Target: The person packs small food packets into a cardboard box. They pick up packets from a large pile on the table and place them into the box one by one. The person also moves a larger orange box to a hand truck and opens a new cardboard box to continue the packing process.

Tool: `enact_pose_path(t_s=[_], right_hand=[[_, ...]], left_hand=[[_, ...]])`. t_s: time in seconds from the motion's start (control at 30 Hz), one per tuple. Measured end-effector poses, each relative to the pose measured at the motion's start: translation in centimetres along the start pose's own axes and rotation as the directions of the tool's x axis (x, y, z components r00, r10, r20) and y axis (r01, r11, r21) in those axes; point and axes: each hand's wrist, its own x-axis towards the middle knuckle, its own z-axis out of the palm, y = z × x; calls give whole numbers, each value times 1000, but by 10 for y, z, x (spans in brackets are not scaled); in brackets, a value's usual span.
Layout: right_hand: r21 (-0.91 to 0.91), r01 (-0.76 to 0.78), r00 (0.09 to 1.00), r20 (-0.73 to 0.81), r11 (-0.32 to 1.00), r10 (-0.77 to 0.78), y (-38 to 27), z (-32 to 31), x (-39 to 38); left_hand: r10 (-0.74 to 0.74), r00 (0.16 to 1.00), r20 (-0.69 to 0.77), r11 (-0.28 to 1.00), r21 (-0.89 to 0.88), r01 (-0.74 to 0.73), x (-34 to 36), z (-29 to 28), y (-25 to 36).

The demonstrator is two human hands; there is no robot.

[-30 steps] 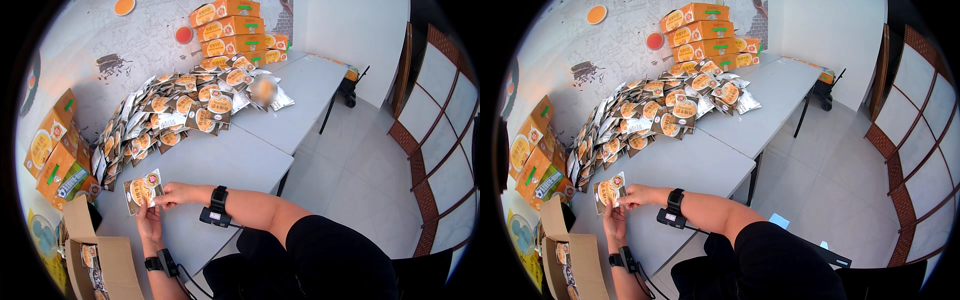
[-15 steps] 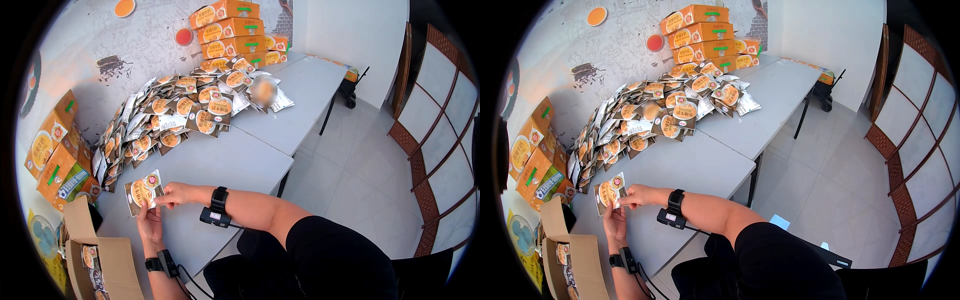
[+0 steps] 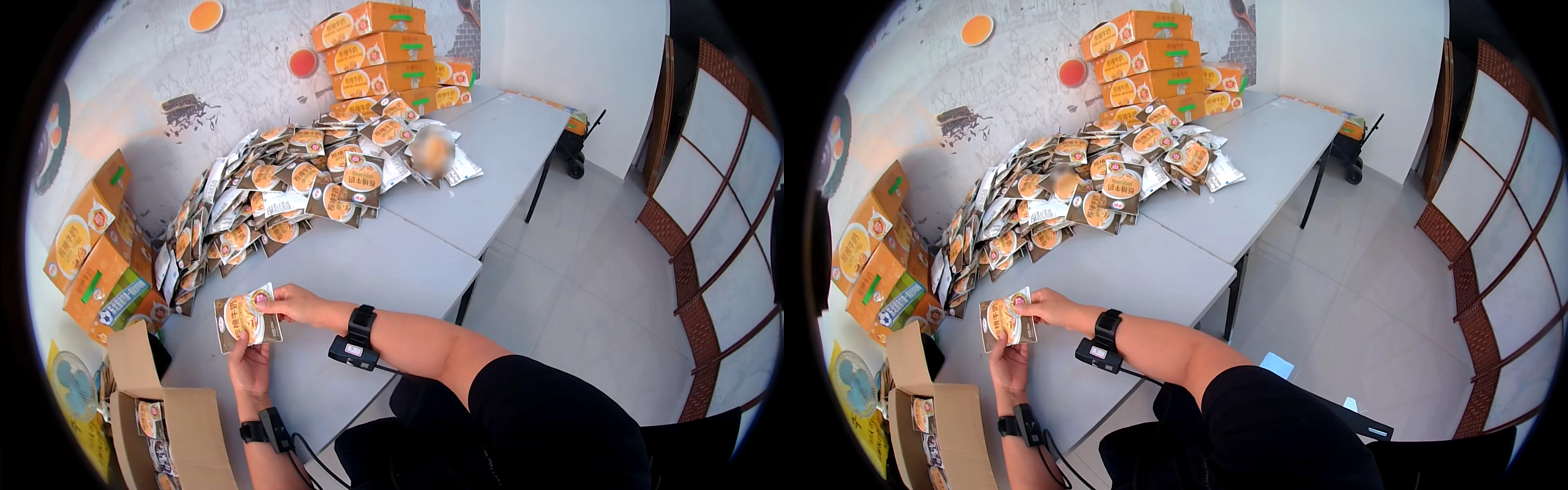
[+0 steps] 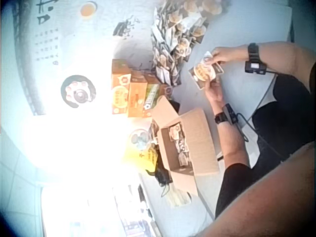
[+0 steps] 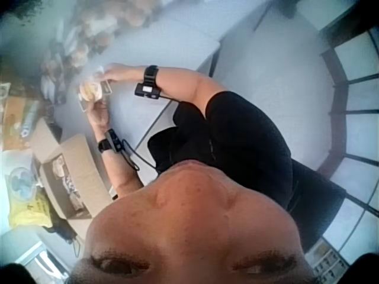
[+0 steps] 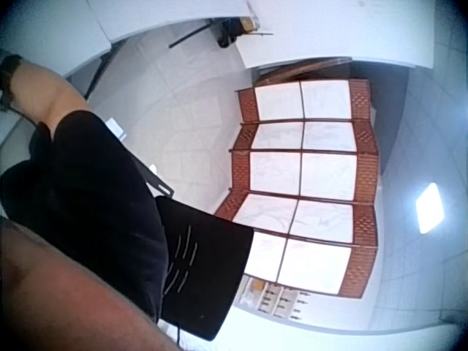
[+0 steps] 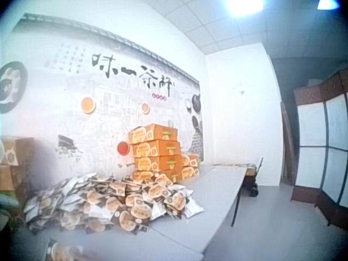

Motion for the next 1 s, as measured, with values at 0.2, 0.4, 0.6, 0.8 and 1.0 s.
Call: enact_pose_path(t_s=[0.2, 0.4, 0.6, 0.8, 1.0], right_hand=[[-65, -23, 1000, 14, 998, 24, 5, -7, 2], [-201, -68, 996, 49, 977, 80, -9, -3, -6], [-106, 57, 995, -80, 993, -65, 5, -3, 9], [-172, 96, 995, -15, 980, -100, 9, -9, 4], [-79, 140, 974, -167, 987, -152, 8, -24, 4]], left_hand=[[2, 1000, 10, 997, -78, -1, 0, 5, -3], [10, 1000, -3, 998, -66, -10, 5, 0, -3], [-20, 996, 89, 997, -70, 26, -1, 0, 5], [-34, 997, 68, 997, -64, 39, 6, -15, -6], [25, 1000, -13, 992, -120, -27, 4, 14, -1]])
